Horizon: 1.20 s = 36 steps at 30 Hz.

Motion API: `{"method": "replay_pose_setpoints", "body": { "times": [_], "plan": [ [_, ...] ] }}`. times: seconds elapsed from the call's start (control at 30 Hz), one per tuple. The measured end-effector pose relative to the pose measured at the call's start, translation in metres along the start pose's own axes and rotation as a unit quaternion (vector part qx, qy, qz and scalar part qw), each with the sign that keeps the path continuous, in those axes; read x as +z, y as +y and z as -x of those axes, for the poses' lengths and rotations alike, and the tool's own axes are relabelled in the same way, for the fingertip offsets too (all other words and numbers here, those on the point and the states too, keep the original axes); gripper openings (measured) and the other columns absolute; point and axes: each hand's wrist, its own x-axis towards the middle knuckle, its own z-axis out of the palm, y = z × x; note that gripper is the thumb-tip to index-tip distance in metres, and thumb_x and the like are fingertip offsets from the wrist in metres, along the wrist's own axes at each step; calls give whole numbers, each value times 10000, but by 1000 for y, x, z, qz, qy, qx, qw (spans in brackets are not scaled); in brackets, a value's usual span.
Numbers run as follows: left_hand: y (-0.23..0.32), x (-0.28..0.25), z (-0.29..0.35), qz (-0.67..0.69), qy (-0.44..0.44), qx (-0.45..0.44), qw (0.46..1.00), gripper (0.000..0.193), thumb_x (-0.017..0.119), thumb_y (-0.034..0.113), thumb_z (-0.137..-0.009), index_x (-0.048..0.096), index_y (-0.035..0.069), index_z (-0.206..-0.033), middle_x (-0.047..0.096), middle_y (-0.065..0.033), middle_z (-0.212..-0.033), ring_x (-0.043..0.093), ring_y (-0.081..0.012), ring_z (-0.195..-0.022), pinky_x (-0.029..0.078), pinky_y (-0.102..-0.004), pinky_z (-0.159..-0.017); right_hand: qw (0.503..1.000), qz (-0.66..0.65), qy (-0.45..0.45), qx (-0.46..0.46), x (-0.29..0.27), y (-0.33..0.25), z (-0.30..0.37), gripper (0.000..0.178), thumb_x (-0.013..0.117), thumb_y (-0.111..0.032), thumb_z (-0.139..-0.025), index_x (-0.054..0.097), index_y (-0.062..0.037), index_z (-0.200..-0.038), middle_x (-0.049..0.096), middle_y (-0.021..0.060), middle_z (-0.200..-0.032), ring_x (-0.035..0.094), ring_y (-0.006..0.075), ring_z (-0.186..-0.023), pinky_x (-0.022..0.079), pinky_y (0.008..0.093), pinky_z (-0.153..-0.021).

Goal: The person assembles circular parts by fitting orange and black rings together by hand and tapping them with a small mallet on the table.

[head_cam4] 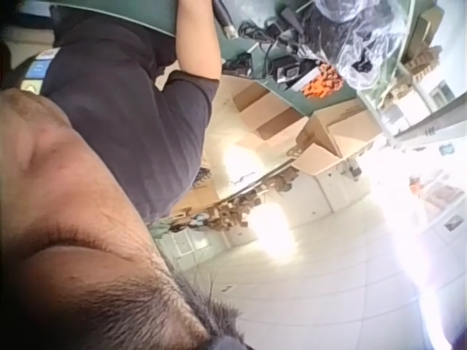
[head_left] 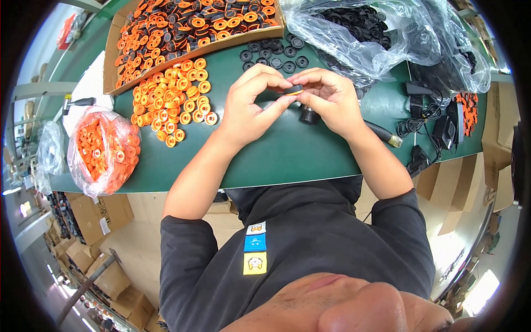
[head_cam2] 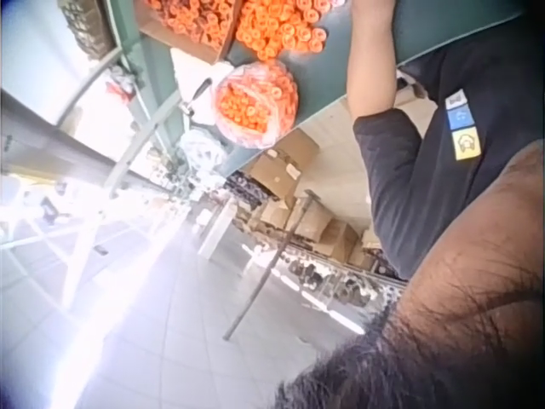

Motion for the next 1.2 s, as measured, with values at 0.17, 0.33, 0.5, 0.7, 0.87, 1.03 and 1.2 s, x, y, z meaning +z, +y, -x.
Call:
{"method": "replay_pose_setpoints", "body": {
  "times": [0.17, 0.33, 0.5, 0.7, 0.87, 1.03, 1.2],
  "plan": [
    [-6, -1, 1, 3, 2, 6, 1000, 197, 736, -19, -800, 678, -4, -987, 665, -114, -1001, 665, -217, -904, 542, -316, -811, 990, 109, 18, -83, 0, -1, 1, 207, 719, 52, -832, 707, 20, -1037, 674, 86, -986, 666, 149, -924, 561, 267, -817],
    [-8, 3, 3, 11, 12, -4, 1000, 213, 729, -11, -811, 677, 0, -1018, 673, -122, -1009, 668, -236, -926, 542, -328, -819, 971, 181, 30, -150, 3, -6, 1, 227, 747, 49, -790, 715, -5, -1008, 675, 104, -957, 674, 178, -849, 548, 277, -734],
    [-3, 7, 2, -47, 23, 73, 996, 243, 746, 11, -818, 677, 6, -1051, 672, -127, -997, 666, -260, -913, 540, -338, -807, 929, 288, 32, -231, 2, -9, 0, 237, 771, 35, -769, 709, -4, -995, 676, 106, -943, 674, 192, -785, 551, 291, -694],
    [-5, 11, 7, -90, 48, 116, 988, 252, 759, 27, -820, 675, 14, -1057, 669, -129, -953, 656, -270, -851, 533, -340, -737, 926, 287, 44, -241, 11, -14, 3, 227, 787, 19, -762, 705, -5, -971, 675, 122, -925, 673, 221, -773, 554, 309, -685],
    [-2, 12, 8, -113, 59, 147, 981, 193, 743, 20, -834, 664, 18, -1010, 664, -118, -894, 629, -252, -762, 520, -330, -678, 927, 277, 33, -252, 10, -14, 5, 222, 790, 18, -755, 702, 3, -959, 674, 124, -891, 676, 229, -754, 548, 312, -659],
    [-2, 18, 10, -100, 59, 150, 982, 186, 740, 32, -844, 665, 21, -1014, 663, -122, -892, 631, -249, -765, 518, -326, -684, 923, 279, 32, -262, 6, -15, 11, 207, 778, 22, -769, 697, 17, -959, 673, 124, -875, 680, 222, -737, 542, 309, -634],
    [-5, 18, 8, -106, 74, 123, 984, 199, 741, 37, -843, 673, 22, -1029, 664, -128, -915, 647, -259, -816, 525, -336, -726, 959, 199, 37, -197, 8, -15, 8, 214, 751, 17, -805, 692, 31, -1010, 680, 135, -948, 698, 209, -793, 577, 295, -707]
  ]
}}
